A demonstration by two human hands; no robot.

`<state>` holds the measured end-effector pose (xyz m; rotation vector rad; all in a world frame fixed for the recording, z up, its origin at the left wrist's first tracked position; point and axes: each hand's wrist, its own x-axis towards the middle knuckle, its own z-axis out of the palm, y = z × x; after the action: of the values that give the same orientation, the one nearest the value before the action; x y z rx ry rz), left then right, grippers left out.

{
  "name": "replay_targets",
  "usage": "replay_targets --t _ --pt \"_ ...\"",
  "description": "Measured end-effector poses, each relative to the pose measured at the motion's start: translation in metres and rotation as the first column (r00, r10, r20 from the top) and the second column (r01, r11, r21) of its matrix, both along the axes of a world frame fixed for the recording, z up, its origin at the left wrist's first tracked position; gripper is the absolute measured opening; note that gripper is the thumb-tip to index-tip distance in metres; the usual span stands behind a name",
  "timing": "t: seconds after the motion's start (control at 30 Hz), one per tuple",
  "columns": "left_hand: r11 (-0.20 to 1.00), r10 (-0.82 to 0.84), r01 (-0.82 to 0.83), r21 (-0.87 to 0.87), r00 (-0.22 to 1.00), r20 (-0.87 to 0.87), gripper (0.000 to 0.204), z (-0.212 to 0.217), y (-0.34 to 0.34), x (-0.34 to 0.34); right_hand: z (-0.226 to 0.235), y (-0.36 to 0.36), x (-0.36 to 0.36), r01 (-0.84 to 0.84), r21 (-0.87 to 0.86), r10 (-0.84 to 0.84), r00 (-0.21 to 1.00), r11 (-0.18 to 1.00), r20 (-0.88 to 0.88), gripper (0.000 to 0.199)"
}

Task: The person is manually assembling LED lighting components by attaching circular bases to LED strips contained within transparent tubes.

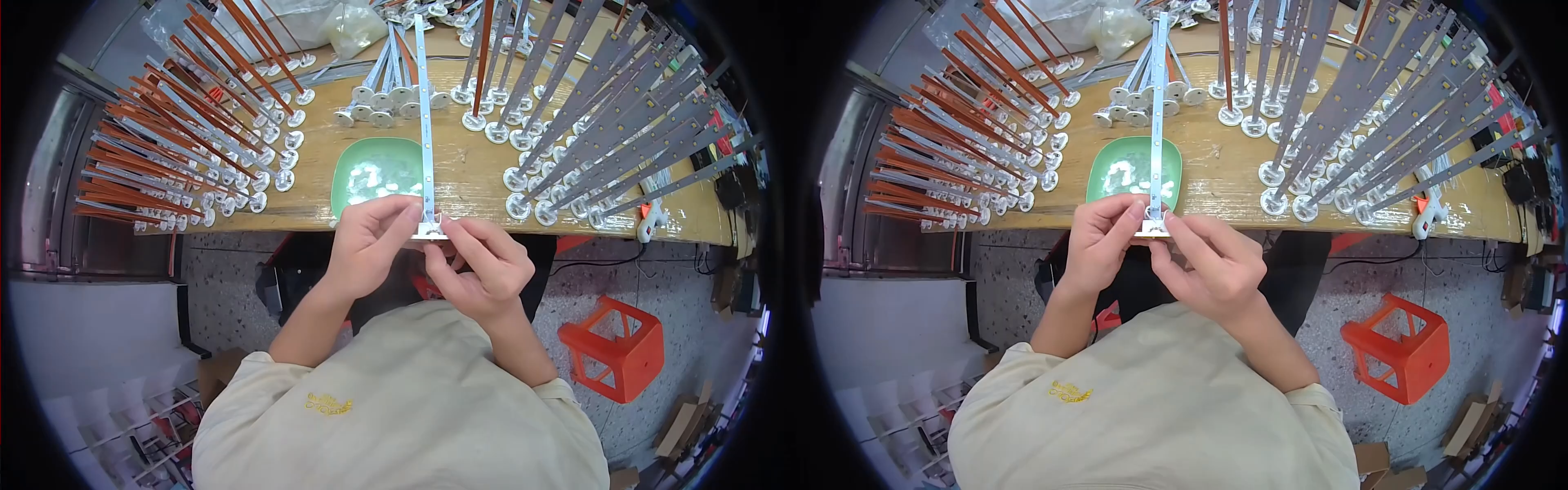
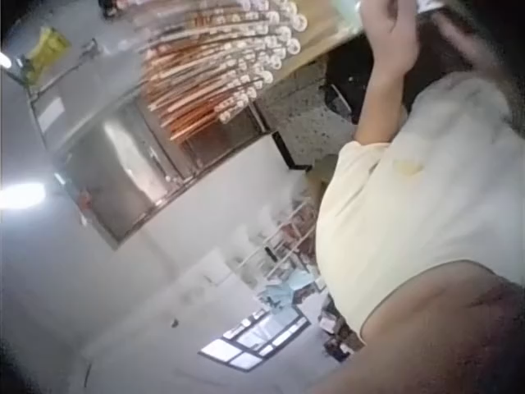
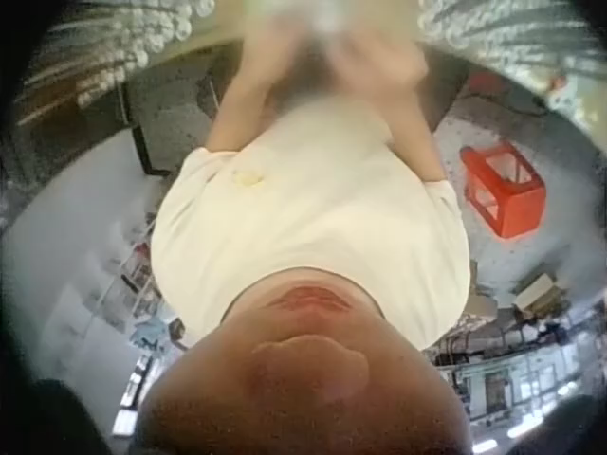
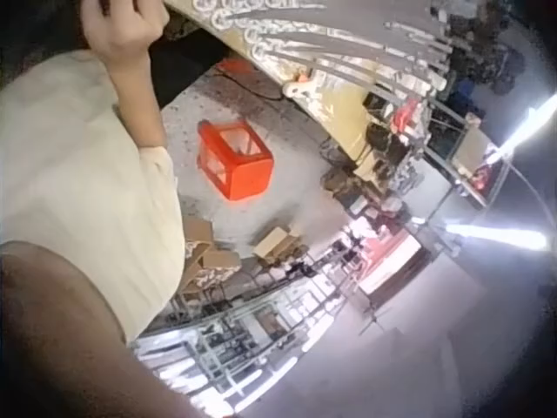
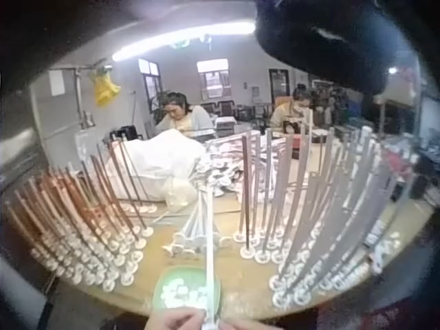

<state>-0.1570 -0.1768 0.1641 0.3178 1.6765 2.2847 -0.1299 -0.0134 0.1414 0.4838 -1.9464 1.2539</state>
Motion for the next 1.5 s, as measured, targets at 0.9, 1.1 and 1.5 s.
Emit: replay_targets --t 0.9,1.1,1.5 --pt "0.944 -0.103 0.052 0.326 0.985 0.141 0.029 -0.02 -0.005 0.01 0.0 0.0 -0.002 0.032 0.143 -0.027 0.999 0.989 -0.038 0.028" --pt "0.943 -0.093 0.033 0.333 0.981 0.169 0.028 -0.022 -0.008 0.011 0.006 0.003 -0.003 -0.041 0.142 0.043 0.999 0.989 -0.013 0.025" --pt "0.956 0.045 -0.049 0.288 0.999 0.018 0.032 -0.034 -0.032 0.013 0.01 -0.014 -0.012 -0.101 0.062 0.1 0.995 0.993 0.025 0.017"
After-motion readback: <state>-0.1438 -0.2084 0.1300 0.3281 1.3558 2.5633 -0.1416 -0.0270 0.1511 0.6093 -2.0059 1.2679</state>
